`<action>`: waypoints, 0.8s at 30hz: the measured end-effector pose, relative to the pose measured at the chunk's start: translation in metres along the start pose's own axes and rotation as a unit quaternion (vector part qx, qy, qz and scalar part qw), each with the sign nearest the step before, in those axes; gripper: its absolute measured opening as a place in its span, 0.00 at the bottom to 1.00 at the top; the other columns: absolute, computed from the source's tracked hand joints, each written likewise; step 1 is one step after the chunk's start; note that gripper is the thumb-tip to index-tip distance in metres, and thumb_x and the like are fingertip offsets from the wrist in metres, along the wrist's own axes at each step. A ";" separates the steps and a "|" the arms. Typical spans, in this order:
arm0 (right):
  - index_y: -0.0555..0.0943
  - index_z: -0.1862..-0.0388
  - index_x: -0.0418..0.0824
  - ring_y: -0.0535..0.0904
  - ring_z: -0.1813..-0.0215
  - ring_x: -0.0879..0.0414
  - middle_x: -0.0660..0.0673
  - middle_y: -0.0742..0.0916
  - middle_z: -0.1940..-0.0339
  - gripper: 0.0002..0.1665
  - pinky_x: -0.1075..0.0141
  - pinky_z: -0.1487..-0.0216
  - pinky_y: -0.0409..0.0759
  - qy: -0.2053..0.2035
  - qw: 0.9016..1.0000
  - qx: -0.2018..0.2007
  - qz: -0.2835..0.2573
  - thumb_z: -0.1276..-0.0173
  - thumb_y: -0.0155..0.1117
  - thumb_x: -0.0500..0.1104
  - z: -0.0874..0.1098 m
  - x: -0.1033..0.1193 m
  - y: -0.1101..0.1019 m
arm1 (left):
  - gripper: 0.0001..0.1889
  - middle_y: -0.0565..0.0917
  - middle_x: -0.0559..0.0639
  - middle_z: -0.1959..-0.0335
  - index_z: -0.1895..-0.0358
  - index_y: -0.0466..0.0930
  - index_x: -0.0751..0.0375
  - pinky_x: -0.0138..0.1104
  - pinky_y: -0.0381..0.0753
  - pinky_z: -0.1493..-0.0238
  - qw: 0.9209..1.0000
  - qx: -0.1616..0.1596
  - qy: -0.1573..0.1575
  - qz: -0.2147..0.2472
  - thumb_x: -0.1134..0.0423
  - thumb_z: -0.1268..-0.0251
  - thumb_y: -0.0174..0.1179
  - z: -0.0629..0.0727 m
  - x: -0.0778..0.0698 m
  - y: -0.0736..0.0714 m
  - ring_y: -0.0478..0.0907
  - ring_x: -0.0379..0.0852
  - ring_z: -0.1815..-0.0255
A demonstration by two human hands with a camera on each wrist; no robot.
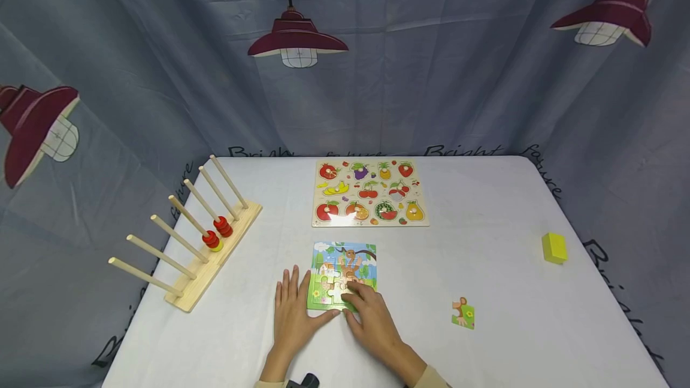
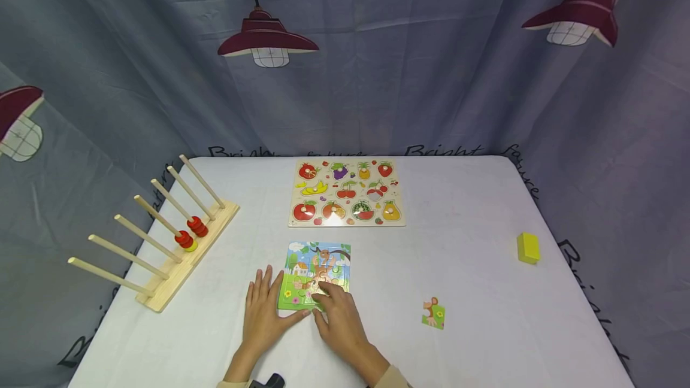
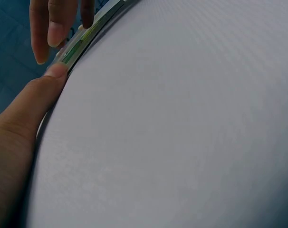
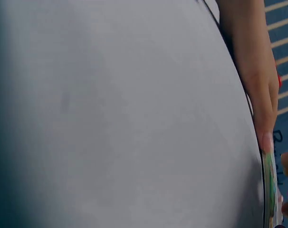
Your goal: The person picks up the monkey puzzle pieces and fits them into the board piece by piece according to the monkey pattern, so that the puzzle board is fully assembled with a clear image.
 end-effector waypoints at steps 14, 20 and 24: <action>0.74 0.43 0.42 0.65 0.32 0.49 0.46 0.74 0.36 0.23 0.52 0.35 0.65 -0.085 0.994 0.059 0.037 0.33 0.51 0.51 0.014 0.012 0.006 | 0.56 0.54 0.61 0.29 0.33 0.59 0.57 0.52 0.44 0.30 1.000 0.011 0.002 -0.013 0.23 0.67 0.56 -0.001 0.000 0.000 0.45 0.60 0.27; 0.74 0.43 0.43 0.67 0.34 0.50 0.46 0.75 0.37 0.23 0.52 0.38 0.66 -0.094 0.992 0.067 0.045 0.32 0.50 0.52 0.015 0.015 0.008 | 0.56 0.54 0.61 0.29 0.33 0.59 0.57 0.51 0.43 0.29 1.000 0.011 0.002 -0.013 0.24 0.66 0.57 -0.001 0.000 0.000 0.45 0.60 0.27; 0.73 0.42 0.43 0.67 0.33 0.50 0.46 0.73 0.36 0.24 0.52 0.38 0.66 -0.092 0.991 0.086 0.048 0.32 0.49 0.53 0.015 0.016 0.009 | 0.56 0.54 0.61 0.29 0.33 0.60 0.58 0.51 0.43 0.29 1.000 0.013 -0.001 -0.010 0.25 0.66 0.58 0.000 0.001 0.000 0.45 0.60 0.27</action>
Point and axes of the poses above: each hand's wrist, its own z-axis away from the middle knuckle, its own y-axis out of the palm, x = y × z, the point moved 5 cm from there along -z, towards the middle knuckle
